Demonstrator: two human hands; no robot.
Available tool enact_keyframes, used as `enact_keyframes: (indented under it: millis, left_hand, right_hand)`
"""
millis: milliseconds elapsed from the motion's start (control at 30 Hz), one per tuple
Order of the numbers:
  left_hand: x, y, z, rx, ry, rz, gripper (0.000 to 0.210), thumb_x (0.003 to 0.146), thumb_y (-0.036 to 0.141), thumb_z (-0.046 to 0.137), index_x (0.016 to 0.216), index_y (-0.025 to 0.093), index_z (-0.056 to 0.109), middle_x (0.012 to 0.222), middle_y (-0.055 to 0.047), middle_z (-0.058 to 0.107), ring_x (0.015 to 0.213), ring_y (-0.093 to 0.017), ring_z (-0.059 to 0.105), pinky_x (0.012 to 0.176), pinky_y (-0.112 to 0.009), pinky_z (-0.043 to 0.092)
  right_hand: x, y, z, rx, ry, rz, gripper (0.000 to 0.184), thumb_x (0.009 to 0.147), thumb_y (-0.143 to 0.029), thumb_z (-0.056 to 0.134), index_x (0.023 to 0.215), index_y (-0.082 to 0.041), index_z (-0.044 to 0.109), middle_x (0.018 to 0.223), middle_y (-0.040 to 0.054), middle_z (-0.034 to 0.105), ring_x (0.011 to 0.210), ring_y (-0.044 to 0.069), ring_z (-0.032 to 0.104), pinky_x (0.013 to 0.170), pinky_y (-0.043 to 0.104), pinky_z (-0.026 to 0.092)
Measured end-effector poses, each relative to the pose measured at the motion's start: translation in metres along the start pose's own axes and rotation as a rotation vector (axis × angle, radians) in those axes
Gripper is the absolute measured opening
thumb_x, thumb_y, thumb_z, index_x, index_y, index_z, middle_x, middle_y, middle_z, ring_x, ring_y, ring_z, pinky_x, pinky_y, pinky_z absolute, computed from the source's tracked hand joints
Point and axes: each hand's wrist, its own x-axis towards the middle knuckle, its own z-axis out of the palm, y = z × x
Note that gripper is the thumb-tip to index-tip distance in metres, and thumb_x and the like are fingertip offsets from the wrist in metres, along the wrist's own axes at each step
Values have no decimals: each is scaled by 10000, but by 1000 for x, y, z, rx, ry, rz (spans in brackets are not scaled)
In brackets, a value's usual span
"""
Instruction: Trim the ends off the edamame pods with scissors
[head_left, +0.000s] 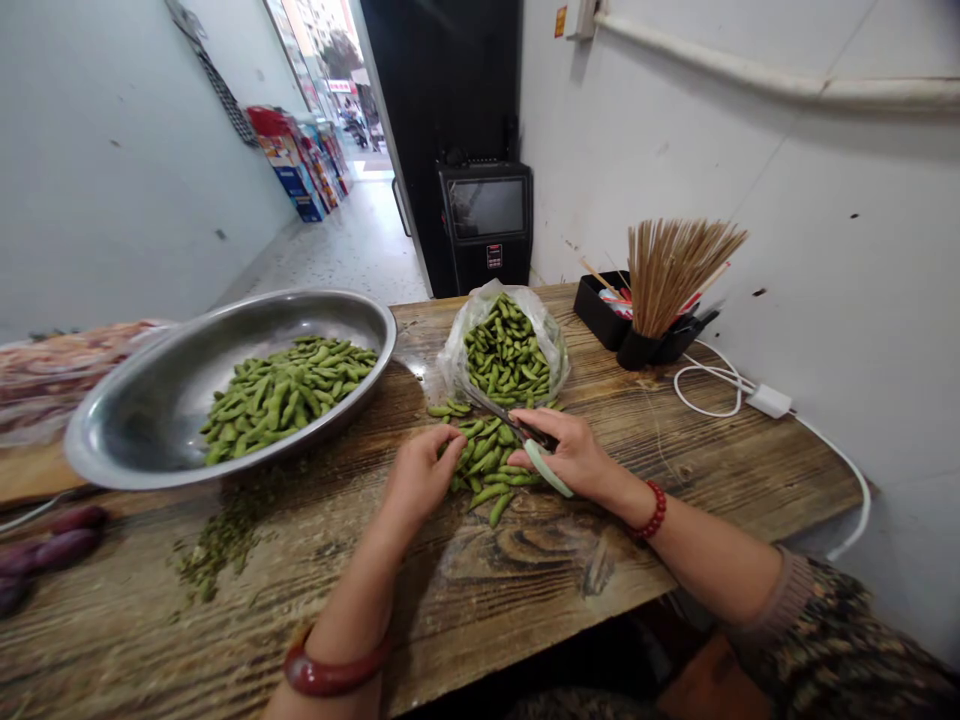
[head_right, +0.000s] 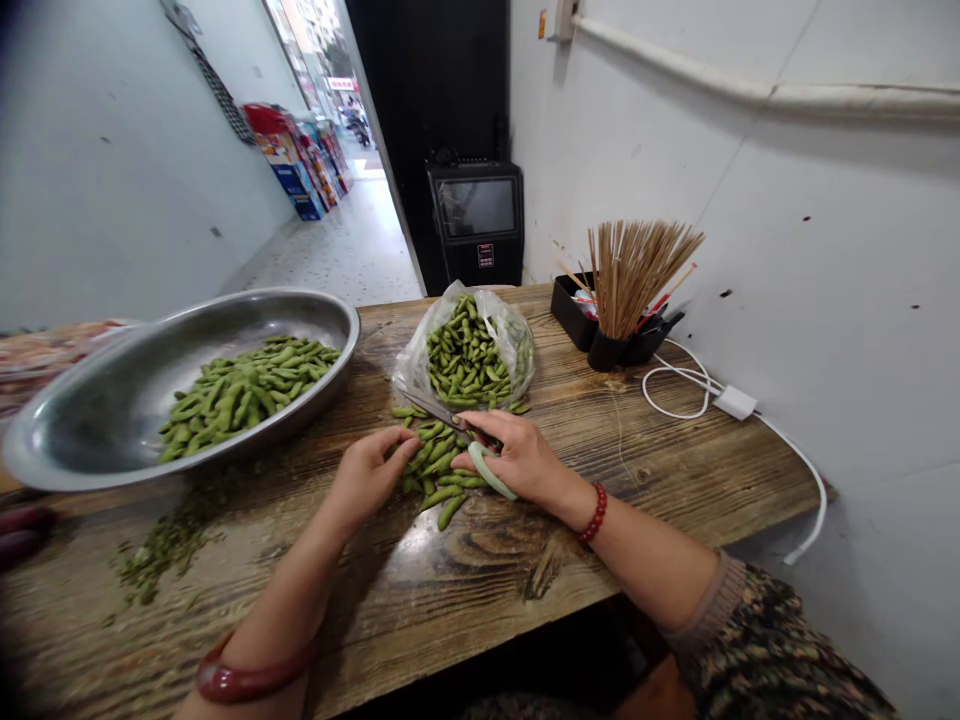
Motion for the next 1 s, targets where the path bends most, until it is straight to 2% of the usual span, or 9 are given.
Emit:
enact_keyframes:
  millis: [67, 167, 300, 400, 500, 567, 733, 833, 1000]
  left_hand:
    - [0, -3, 2, 218, -68, 25, 203, 802, 336, 543, 767, 183, 673, 677, -25, 634, 656, -174, 561, 618, -267, 358]
    - [-2, -3, 1, 392, -117, -39, 215, 778, 382, 570, 835, 201, 673, 647, -24, 608, 620, -182, 547, 574, -265, 325]
    - [-2, -1, 0, 441, -130, -61, 182, 760, 336, 574, 858, 202, 648, 673, -31, 612, 648, -191, 555, 582, -266, 320]
    - [0, -3, 0, 381, -125, -51, 114, 743, 277, 564, 778, 193, 633, 661, -23, 601, 642, -179, 537, 597, -267, 327]
    - [2, -1, -2, 186, -49, -38, 61, 696, 236, 591, 682, 177, 593, 637, -4, 569, 628, -156, 507, 611, -260, 344]
    - [1, 4, -5, -63, -18, -53, 90, 682, 247, 622, 680, 167, 582, 643, 8, 550, 623, -137, 492, 607, -247, 359]
    - [-7, 20, -13, -688, -51, -225, 236, 676, 321, 705, 799, 153, 594, 630, 32, 521, 512, -73, 412, 484, -188, 310]
    - [-10, 26, -14, -845, -86, -269, 229, 717, 320, 687, 834, 135, 620, 520, 68, 428, 425, -37, 276, 413, -163, 204]
    - [-10, 32, -13, -934, -106, -264, 229, 722, 314, 688, 855, 132, 645, 750, -18, 607, 453, -24, 352, 400, -144, 222]
  right_hand:
    - [0, 0, 0, 4, -2, 3, 461, 747, -391, 726, 1145, -177, 631, 904, 58, 661, 774, 167, 615, 707, 275, 511]
    - [0, -1, -1, 8, -6, 7, 460, 746, -383, 728, 1148, -182, 629, 911, 55, 659, 773, 163, 613, 705, 270, 510]
    - [0, -2, -1, 7, -12, 9, 450, 747, -377, 729, 1141, -183, 633, 917, 59, 662, 788, 169, 618, 706, 272, 510]
    - [0, -2, 0, 9, -16, 9, 444, 746, -369, 729, 1137, -181, 637, 905, 56, 665, 778, 167, 620, 707, 272, 512]
    - [-1, -1, 1, 14, -2, 25, 452, 736, -362, 735, 1136, -173, 640, 920, 62, 675, 786, 171, 631, 720, 276, 519]
    - [-1, 0, 1, 23, 10, 48, 464, 728, -363, 741, 1139, -173, 641, 959, 73, 685, 815, 180, 643, 741, 285, 524]
    - [0, -2, 2, 42, 11, 63, 462, 723, -354, 746, 1136, -174, 645, 995, 85, 695, 843, 193, 656, 758, 300, 528]
    - [0, -5, 1, 33, -12, 66, 451, 725, -349, 745, 1126, -168, 647, 954, 82, 696, 814, 192, 651, 736, 303, 527]
    - [2, -7, 0, 1, -85, 76, 486, 720, -359, 751, 1154, -179, 626, 883, 57, 665, 745, 171, 612, 675, 286, 510]
